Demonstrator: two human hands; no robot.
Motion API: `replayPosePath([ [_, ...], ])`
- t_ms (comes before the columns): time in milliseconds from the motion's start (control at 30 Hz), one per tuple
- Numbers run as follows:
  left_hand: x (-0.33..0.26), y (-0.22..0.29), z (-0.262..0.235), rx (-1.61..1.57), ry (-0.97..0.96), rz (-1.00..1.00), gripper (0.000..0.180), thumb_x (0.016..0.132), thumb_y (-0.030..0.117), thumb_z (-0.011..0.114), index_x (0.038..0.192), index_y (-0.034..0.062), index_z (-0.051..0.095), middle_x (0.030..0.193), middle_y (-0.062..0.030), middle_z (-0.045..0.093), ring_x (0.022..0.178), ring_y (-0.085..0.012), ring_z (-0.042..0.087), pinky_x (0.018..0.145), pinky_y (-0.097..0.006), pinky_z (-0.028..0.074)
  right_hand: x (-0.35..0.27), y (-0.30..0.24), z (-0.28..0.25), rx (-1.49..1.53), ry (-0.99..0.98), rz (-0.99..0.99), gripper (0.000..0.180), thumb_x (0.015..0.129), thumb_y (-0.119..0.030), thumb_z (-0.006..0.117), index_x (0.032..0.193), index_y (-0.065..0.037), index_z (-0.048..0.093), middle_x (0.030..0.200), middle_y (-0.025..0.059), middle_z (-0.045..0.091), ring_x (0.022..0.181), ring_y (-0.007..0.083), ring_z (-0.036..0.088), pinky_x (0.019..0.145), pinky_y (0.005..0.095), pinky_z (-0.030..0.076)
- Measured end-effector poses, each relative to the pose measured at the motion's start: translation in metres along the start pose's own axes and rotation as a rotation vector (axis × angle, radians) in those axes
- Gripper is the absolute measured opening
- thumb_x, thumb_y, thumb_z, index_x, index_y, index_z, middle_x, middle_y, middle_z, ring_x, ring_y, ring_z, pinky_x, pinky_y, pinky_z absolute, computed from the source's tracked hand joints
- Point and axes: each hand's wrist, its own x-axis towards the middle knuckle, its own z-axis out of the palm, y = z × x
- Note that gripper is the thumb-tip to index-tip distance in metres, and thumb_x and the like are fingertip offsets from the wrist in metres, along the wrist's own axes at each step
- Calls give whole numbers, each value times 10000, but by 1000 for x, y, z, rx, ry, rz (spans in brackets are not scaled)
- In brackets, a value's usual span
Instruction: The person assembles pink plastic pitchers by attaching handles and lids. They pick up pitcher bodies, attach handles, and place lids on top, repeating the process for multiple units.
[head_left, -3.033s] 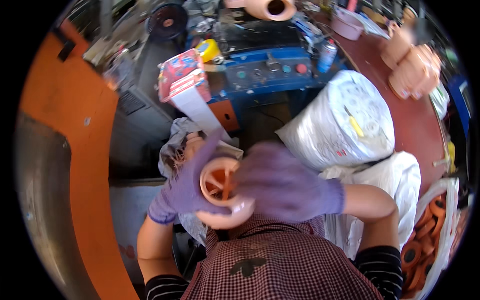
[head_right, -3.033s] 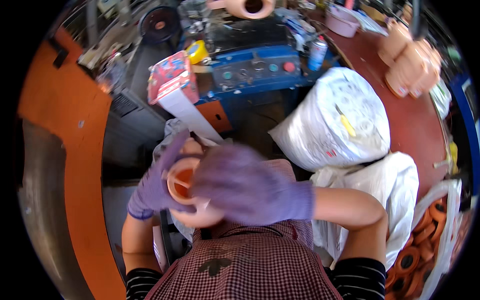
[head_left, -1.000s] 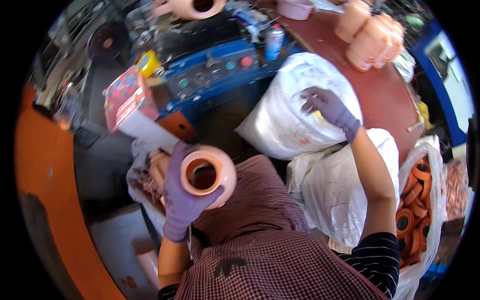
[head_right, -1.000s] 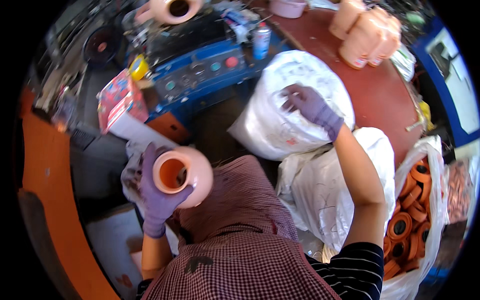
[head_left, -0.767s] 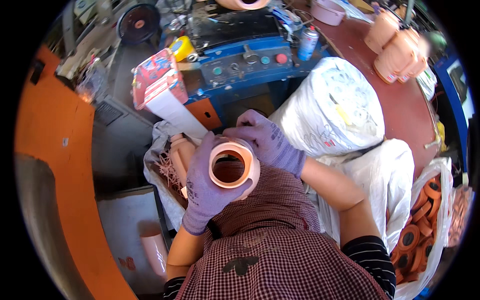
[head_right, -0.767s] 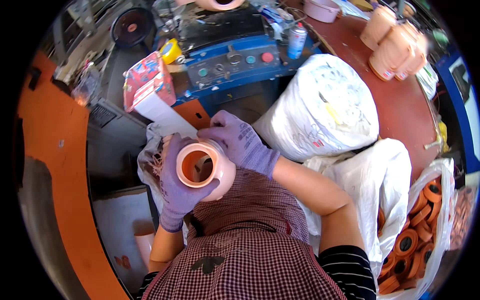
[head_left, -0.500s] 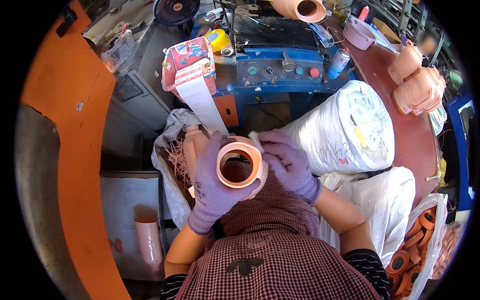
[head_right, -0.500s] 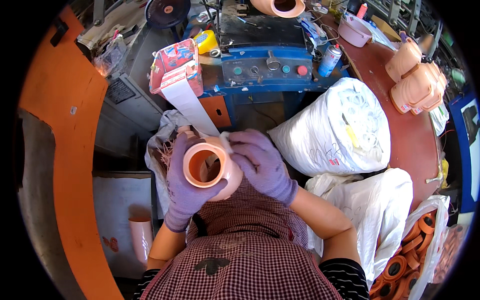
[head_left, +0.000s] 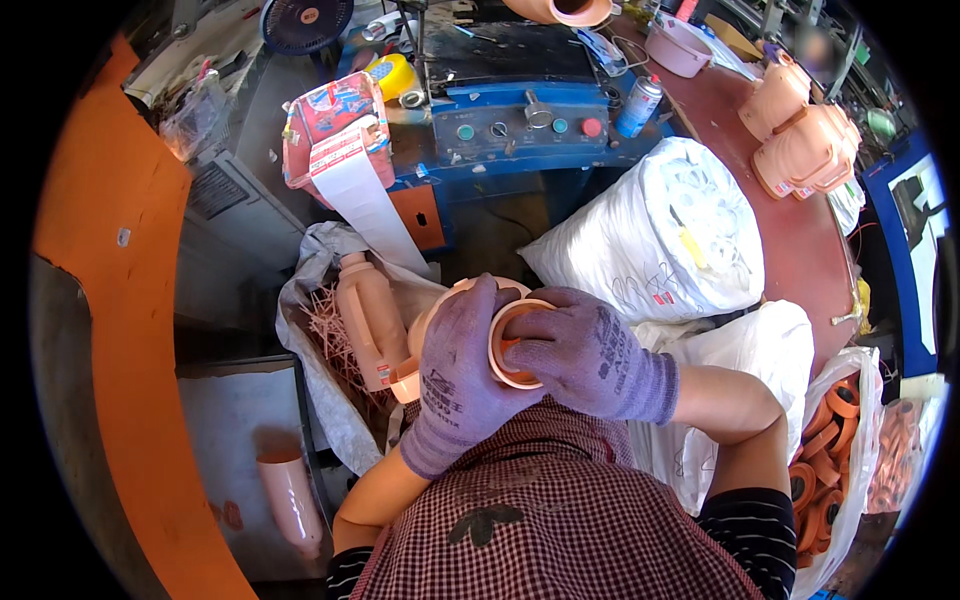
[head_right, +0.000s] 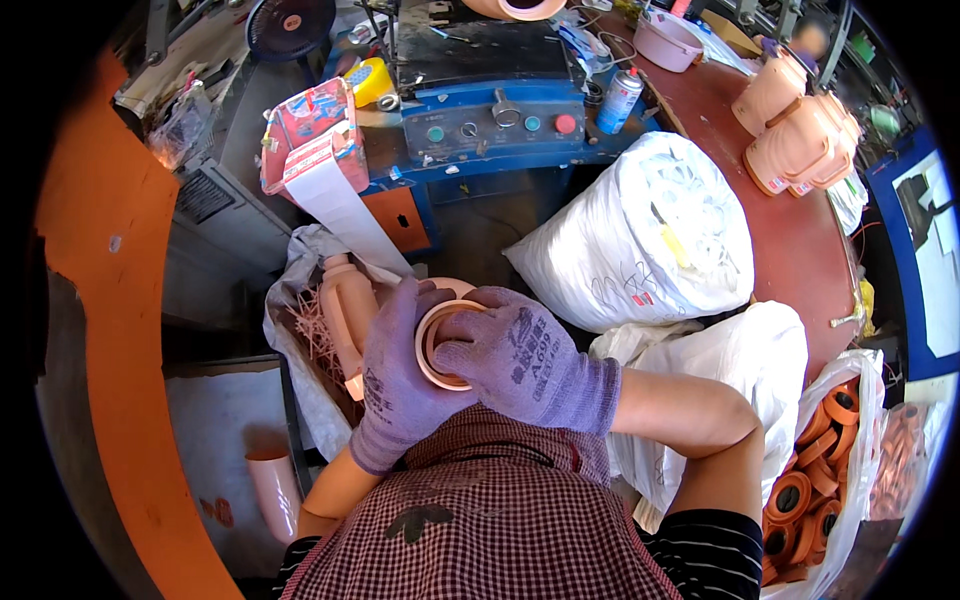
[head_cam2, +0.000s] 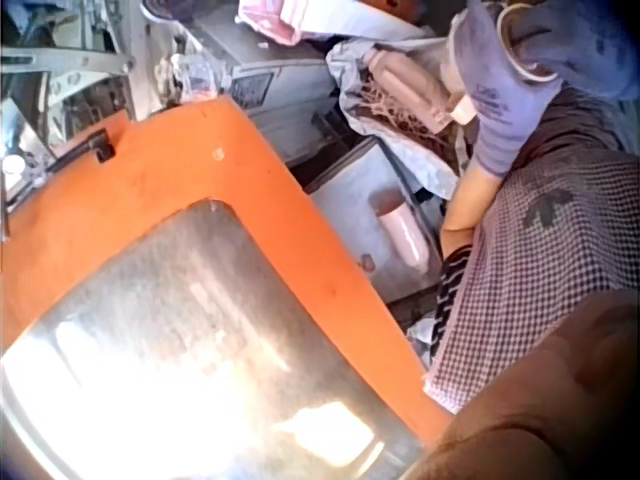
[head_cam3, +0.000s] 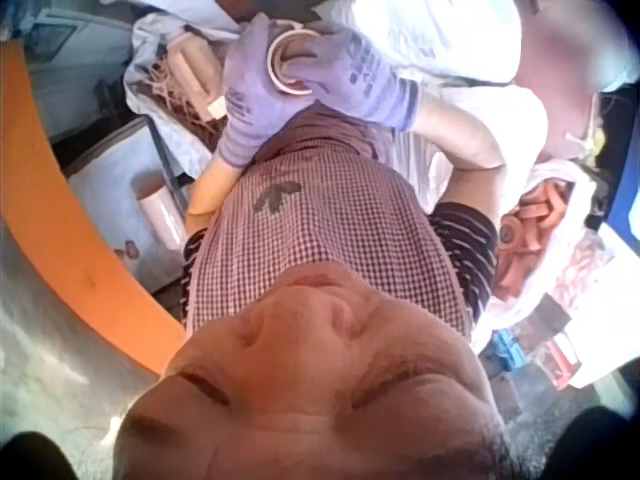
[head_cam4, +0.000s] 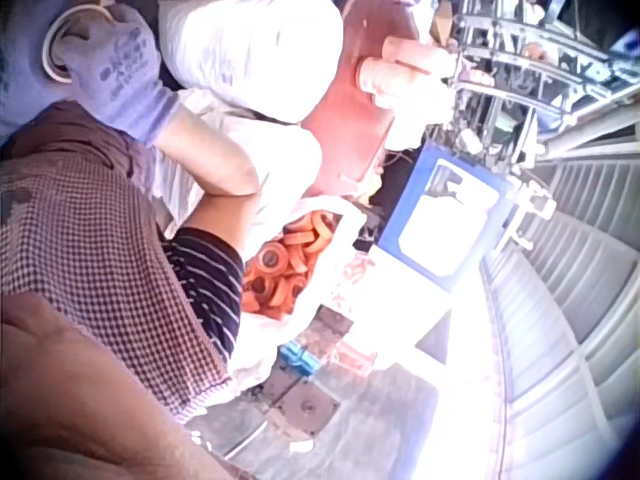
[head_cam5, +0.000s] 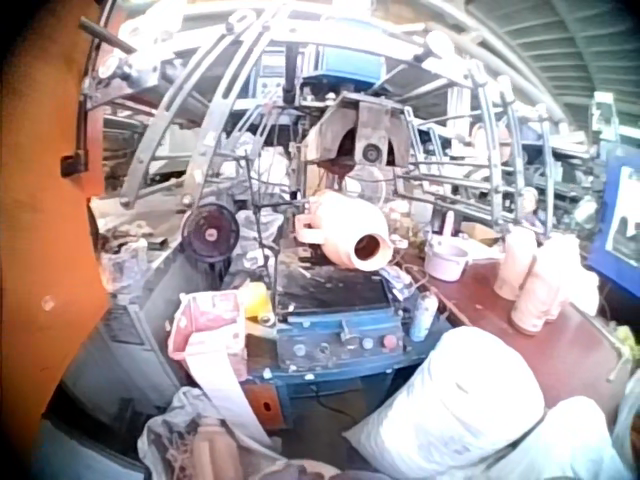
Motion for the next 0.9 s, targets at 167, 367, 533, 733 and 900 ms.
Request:
replayPosePath([
  [167,1,5,5,14,8,44,987,559,277,926,1351,-32,426,1152,-142,639,1047,-331,629,937,-455,491,-7,3,1,-114,-46,-48,297,708,-146,737,996,-95,681,991,52,670,938,273,668,858,374,560],
  [367,-3,9,10,63,13,117,801,560,315,920,1201,15,543,1107,-149,617,998,-339,622,868,-439,501,-12,15,-20,158,-441,0,128,910,-121,560,1000,-78,641,970,59,686,935,179,670,935,327,509],
  [533,8,14,2,31,-99,65,829,599,286,914,1244,-37,505,1092,-176,634,1015,-340,632,911,-456,491,1,23,-23,401,-346,-17,162,890,-128,578,1032,-70,626,995,100,683,927,235,665,929,353,510],
  [733,23,3,-60,-172,-63,-239,787,634,211,900,1256,11,461,1087,-140,631,1001,-273,648,875,-372,523,80,70,-101,-246,248,-76,482,830,-225,672,1281,-110,545,1186,172,613,926,336,672,820,440,555],
  [900,17,6,-94,-41,0,-286,764,609,177,884,1246,18,493,1118,-147,622,1021,-280,636,908,-378,514,161,177,-134,-620,498,495,785,757,-350,753,1451,-226,407,1448,288,342,985,451,658,824,454,566],
])
